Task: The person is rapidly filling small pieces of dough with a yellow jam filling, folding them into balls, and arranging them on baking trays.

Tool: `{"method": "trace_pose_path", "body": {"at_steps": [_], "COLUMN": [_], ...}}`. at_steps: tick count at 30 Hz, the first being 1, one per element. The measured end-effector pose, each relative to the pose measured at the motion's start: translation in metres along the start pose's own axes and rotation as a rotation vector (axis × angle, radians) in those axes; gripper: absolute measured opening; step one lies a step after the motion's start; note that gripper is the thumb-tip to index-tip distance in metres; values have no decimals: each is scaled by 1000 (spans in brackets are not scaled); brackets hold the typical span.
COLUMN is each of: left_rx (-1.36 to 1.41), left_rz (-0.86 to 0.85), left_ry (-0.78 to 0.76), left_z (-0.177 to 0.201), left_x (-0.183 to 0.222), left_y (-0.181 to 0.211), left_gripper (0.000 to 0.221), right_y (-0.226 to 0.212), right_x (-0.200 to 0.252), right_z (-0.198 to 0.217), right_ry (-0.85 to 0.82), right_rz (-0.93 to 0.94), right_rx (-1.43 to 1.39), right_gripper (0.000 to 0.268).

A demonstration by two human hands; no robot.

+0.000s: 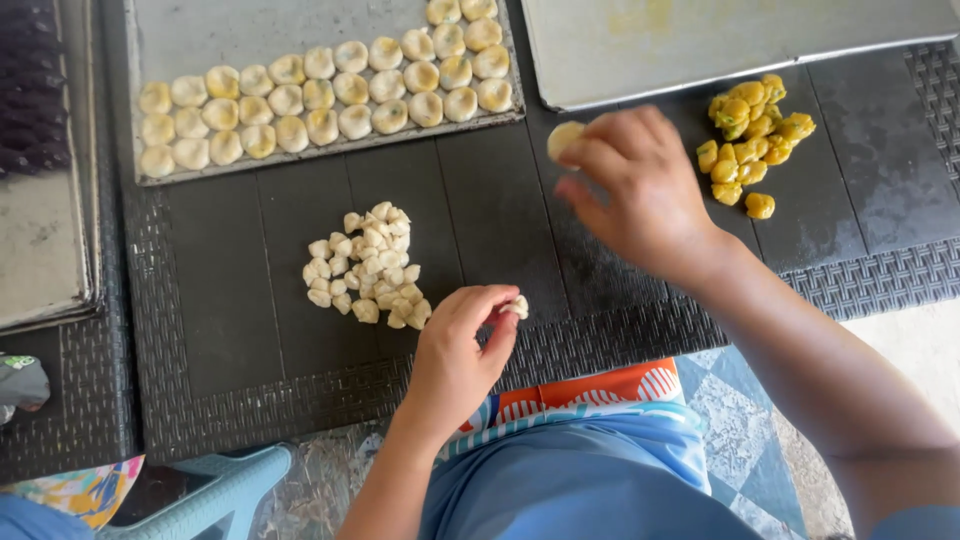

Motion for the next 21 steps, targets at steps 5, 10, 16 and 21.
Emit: {"method": "trace_pose_path", "body": {"at_steps": [5, 10, 16, 21], "left_rx": [492, 739, 75, -99], "left_rz": [88, 57, -209, -317], "left_ry": [109, 160, 145, 142], "left_z": [-10, -24, -14, -10], "left_x": [-8, -14, -17, -12], "left_y": [1, 1, 28, 25], "left_gripper": [18, 22, 36, 18], "right_y": [-55, -54, -55, -59], "right_x": [15, 58, 70, 80], "right_z": [7, -31, -30, -33], "right_ry": [-410, -137, -221, -258], "right_rz": [-427, -746, -813, -895], "right_rx": [-956, -1322, -1538, -1575], "right_gripper": [35, 18, 25, 26]}}
Point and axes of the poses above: each hand's wrist, its own x-axis away from the middle knuckle, its own z-axis out of the back of the hand, y = z × x, the point moved 3 cm from there along -x, towards the middle knuckle, and after that the axes turned 7 degrees about -y, right-handed, at the moved point
